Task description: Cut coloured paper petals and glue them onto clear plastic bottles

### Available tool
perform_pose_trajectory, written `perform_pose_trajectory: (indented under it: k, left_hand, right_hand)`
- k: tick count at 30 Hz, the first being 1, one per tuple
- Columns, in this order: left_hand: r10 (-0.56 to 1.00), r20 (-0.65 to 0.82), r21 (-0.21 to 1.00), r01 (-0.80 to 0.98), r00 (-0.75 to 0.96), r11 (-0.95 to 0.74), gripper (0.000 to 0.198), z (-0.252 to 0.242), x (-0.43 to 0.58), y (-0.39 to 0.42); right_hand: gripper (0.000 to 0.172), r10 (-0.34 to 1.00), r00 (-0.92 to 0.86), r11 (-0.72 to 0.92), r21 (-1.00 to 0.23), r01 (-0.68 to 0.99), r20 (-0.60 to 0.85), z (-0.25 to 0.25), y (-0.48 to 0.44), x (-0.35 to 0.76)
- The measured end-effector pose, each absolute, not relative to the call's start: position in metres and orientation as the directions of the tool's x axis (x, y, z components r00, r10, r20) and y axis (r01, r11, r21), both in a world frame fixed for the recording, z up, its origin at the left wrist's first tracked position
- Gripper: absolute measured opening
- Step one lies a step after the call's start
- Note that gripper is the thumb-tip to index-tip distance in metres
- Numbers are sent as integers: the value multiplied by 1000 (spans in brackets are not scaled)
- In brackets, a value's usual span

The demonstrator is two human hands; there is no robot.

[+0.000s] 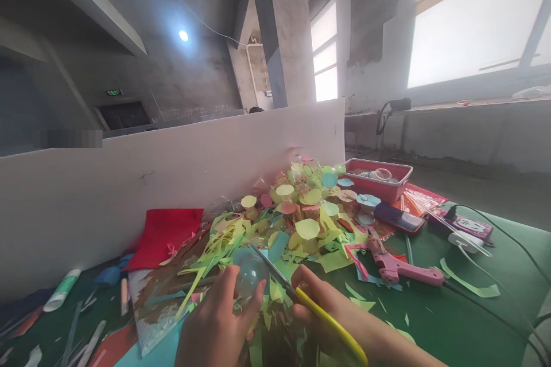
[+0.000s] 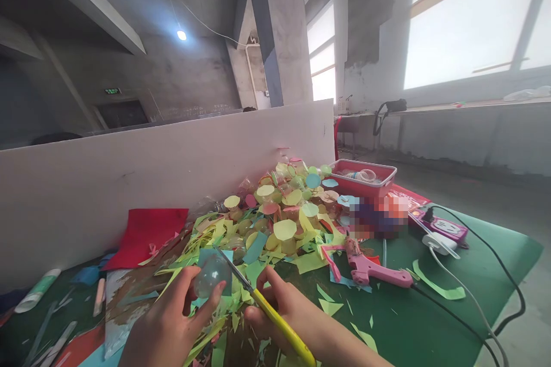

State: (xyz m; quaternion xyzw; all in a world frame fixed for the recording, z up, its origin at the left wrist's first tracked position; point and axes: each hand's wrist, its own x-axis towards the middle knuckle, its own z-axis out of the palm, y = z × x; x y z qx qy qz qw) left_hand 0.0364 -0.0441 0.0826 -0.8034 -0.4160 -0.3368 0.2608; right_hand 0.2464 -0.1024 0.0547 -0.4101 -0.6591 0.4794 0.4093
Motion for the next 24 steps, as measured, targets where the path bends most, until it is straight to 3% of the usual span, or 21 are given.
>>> perform_pose_trajectory:
  k: [5,11,19,24]
  left_hand:
    - [433,755,-223,814,492,-536,28,80,33,-41]
    - [379,755,-296,795,534,-530,27,80,31,-39]
    - [454,780,-167,843,430,-512,30,79,36,-43]
    - [395,774,-232,803,494,-549,27,75,38,-42]
  right_hand:
    - [56,910,-374,267,-945,192,181,50,-102,252]
    - [56,930,-337,199,-971,135,144,49,-101,248]
    - [57,962,-257,113,-991,65,93,60,-103,242]
    - [53,971,-226,109,-984,143,75,55,-100,245]
